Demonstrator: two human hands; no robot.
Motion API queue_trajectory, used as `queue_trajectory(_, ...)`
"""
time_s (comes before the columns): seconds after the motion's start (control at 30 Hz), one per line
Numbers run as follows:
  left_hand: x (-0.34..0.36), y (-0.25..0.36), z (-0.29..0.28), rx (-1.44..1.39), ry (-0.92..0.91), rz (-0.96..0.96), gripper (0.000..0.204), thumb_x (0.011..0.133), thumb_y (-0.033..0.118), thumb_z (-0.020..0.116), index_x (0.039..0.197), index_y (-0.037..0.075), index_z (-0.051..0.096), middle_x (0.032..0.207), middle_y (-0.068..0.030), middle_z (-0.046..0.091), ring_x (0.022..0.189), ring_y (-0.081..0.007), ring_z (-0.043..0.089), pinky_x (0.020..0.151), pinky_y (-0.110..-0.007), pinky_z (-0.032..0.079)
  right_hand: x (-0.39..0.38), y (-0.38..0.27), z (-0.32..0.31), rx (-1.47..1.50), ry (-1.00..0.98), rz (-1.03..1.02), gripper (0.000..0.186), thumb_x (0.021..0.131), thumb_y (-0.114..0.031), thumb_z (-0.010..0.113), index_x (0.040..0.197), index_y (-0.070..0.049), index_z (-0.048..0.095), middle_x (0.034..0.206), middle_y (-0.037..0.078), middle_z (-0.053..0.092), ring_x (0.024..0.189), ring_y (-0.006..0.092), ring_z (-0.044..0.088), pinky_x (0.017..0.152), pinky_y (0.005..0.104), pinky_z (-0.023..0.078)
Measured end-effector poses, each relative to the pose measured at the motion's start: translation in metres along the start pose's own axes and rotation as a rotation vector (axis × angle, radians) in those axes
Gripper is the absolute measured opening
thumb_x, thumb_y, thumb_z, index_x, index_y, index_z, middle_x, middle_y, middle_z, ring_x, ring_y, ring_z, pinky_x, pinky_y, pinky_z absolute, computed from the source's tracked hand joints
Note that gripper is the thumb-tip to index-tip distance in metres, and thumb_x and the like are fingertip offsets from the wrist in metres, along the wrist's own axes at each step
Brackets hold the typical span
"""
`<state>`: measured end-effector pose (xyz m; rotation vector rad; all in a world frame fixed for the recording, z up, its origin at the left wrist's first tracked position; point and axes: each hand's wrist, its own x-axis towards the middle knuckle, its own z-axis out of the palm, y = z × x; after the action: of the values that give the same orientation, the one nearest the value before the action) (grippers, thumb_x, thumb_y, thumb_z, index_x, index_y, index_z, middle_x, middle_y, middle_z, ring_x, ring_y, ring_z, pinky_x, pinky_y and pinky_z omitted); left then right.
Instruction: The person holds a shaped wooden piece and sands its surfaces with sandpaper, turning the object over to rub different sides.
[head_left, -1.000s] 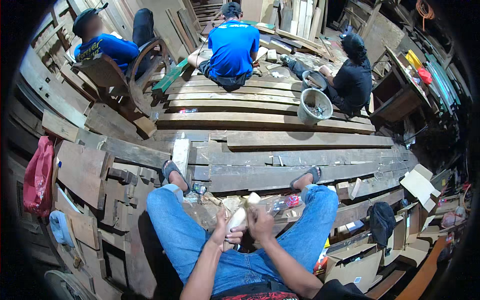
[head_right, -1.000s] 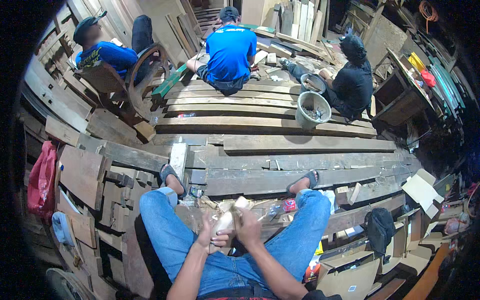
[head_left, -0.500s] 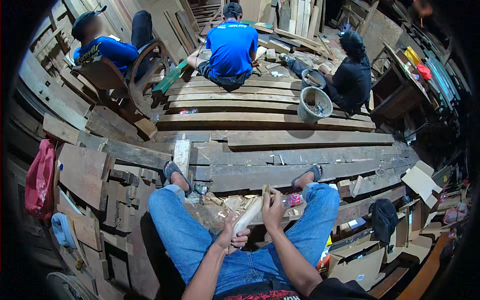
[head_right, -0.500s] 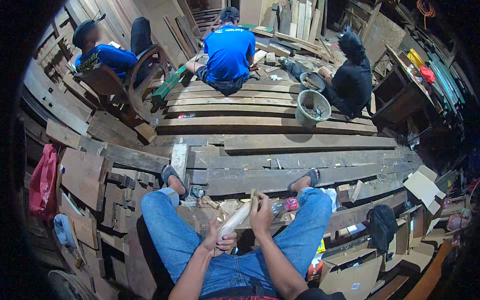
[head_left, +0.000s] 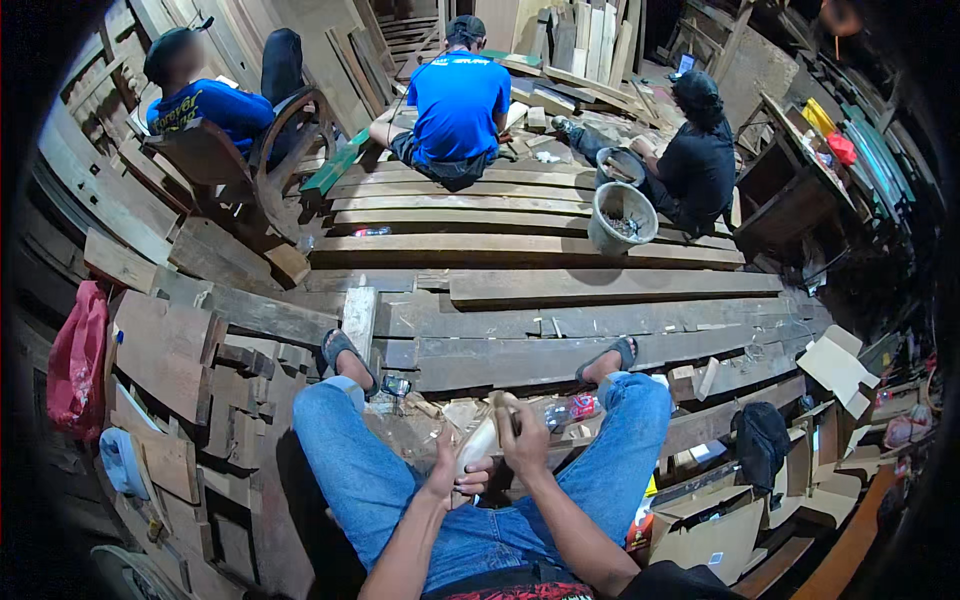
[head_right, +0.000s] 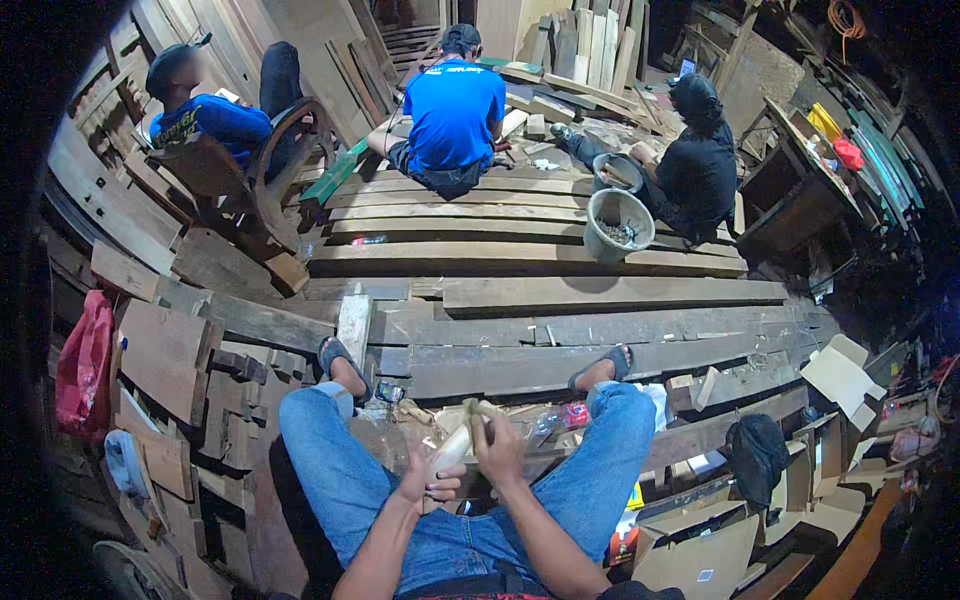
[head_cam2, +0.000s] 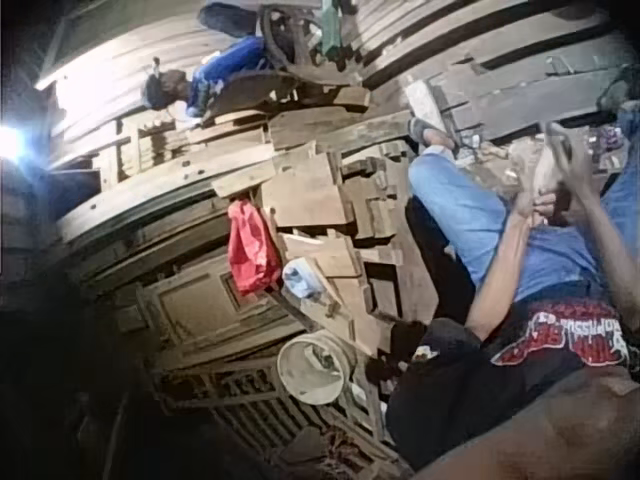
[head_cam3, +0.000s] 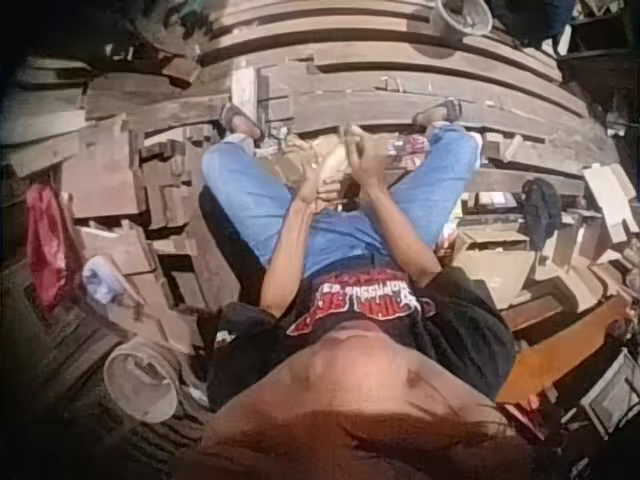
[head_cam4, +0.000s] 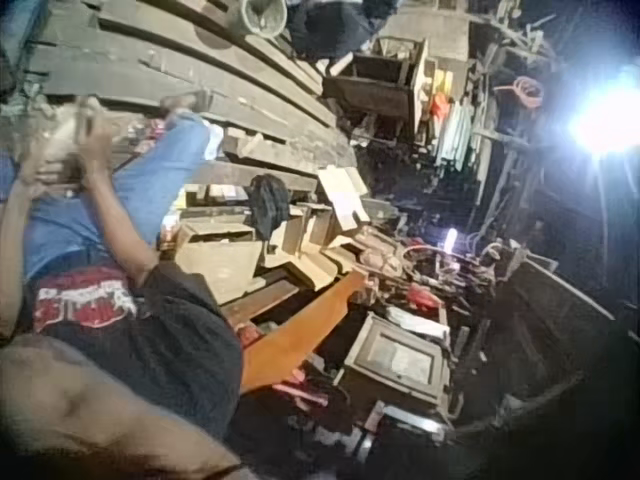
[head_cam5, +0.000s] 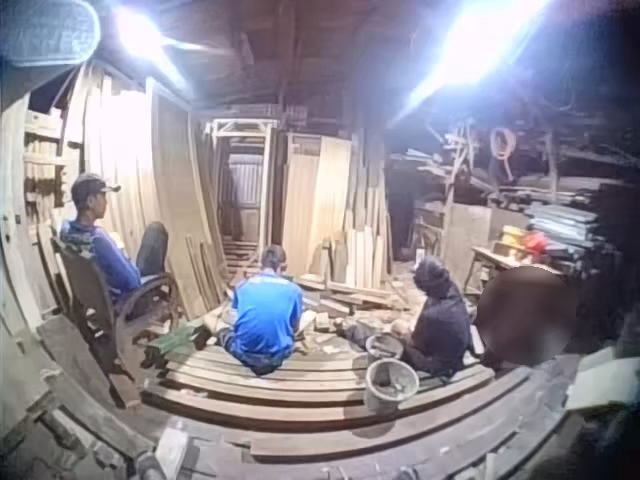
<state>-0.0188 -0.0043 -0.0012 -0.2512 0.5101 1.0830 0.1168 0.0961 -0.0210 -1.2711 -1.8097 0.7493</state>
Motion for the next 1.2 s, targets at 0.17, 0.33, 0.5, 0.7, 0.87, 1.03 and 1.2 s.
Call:
queue_trajectory(0.17, -0.007, 0.004, 0.008, 0.141, -0.029, 0.04, 0.078, 0.09, 0.081, 0.037, 0.134, 0.017, 0.047, 0.067, 0.0063, 0.035, 0.044, -0.0009, 0.028, 0.037, -0.015, 0.025, -0.006, 0.001, 0.002, -0.002, -0.012, 0.076, 0.019, 0.094, -0.019, 0.068, 0.108, -0.007, 0.067, 0.086, 0.018, 0.069, 0.07, 0.0321, 0.067, 0.062, 0.0441, 0.05)
queue_trajectory(0.33, -0.006, -0.007, 0.002, 0.104, -0.096, 0.056, 0.079, 0.088, 0.082, 0.04, 0.13, 0.016, 0.049, 0.066, 0.0067, 0.034, 0.043, -0.0008, 0.027, 0.036, -0.015, 0.025, 0.015, 0.0, -0.001, 0.03, 0.066, 0.213, 0.023, 0.095, -0.024, 0.067, 0.111, -0.009, 0.065, 0.088, 0.02, 0.07, 0.077, 0.0366, 0.069, 0.065, 0.0463, 0.053)
queue_trajectory(0.5, -0.008, 0.006, -0.003, 0.062, -0.026, 0.061, 0.082, 0.086, 0.083, 0.044, 0.135, 0.018, 0.048, 0.066, 0.0065, 0.033, 0.044, -0.0002, 0.026, 0.036, -0.014, 0.024, -0.019, -0.017, 0.002, -0.028, -0.083, 0.041, 0.02, 0.098, -0.019, 0.062, 0.111, -0.004, 0.064, 0.089, 0.021, 0.069, 0.076, 0.0371, 0.068, 0.068, 0.0442, 0.052)
queue_trajectory(0.7, -0.007, -0.004, 0.006, 0.122, -0.087, 0.039, 0.081, 0.085, 0.084, 0.04, 0.131, 0.018, 0.049, 0.066, 0.0072, 0.034, 0.044, -0.0001, 0.026, 0.037, -0.014, 0.024, 0.0, 0.001, 0.001, 0.015, 0.049, 0.135, 0.021, 0.097, -0.02, 0.064, 0.111, -0.004, 0.064, 0.082, 0.017, 0.065, 0.069, 0.0286, 0.063, 0.063, 0.0407, 0.048)
queue_trajectory(0.87, -0.002, -0.004, 0.004, 0.05, -0.089, 0.01, 0.084, 0.086, 0.084, 0.038, 0.14, 0.021, 0.045, 0.065, 0.0074, 0.032, 0.044, -0.0014, 0.025, 0.037, -0.016, 0.023, 0.007, 0.005, 0.006, 0.04, 0.05, 0.126, 0.021, 0.099, -0.021, 0.061, 0.11, -0.003, 0.065, 0.095, 0.019, 0.068, 0.086, 0.0364, 0.067, 0.073, 0.0434, 0.051)
queue_trajectory(1.03, -0.008, 0.001, 0.001, 0.113, -0.083, 0.06, 0.082, 0.087, 0.084, 0.035, 0.138, 0.021, 0.045, 0.066, 0.0067, 0.033, 0.044, -0.0021, 0.024, 0.037, -0.017, 0.022, -0.012, -0.022, 0.0, 0.031, -0.18, 0.176, 0.024, 0.095, -0.023, 0.066, 0.112, -0.005, 0.064, 0.1, 0.021, 0.068, 0.09, 0.0389, 0.068, 0.073, 0.0455, 0.051)
queue_trajectory(1.2, -0.003, -0.016, 0.001, 0.198, -0.032, 0.05, 0.075, 0.089, 0.082, 0.035, 0.13, 0.02, 0.048, 0.068, 0.0065, 0.032, 0.045, -0.0028, 0.023, 0.037, -0.016, 0.021, 0.023, 0.009, -0.002, 0.14, 0.024, 0.304, 0.021, 0.099, -0.015, 0.059, 0.114, -0.002, 0.062, 0.103, 0.02, 0.067, 0.091, 0.0347, 0.067, 0.079, 0.0429, 0.051)
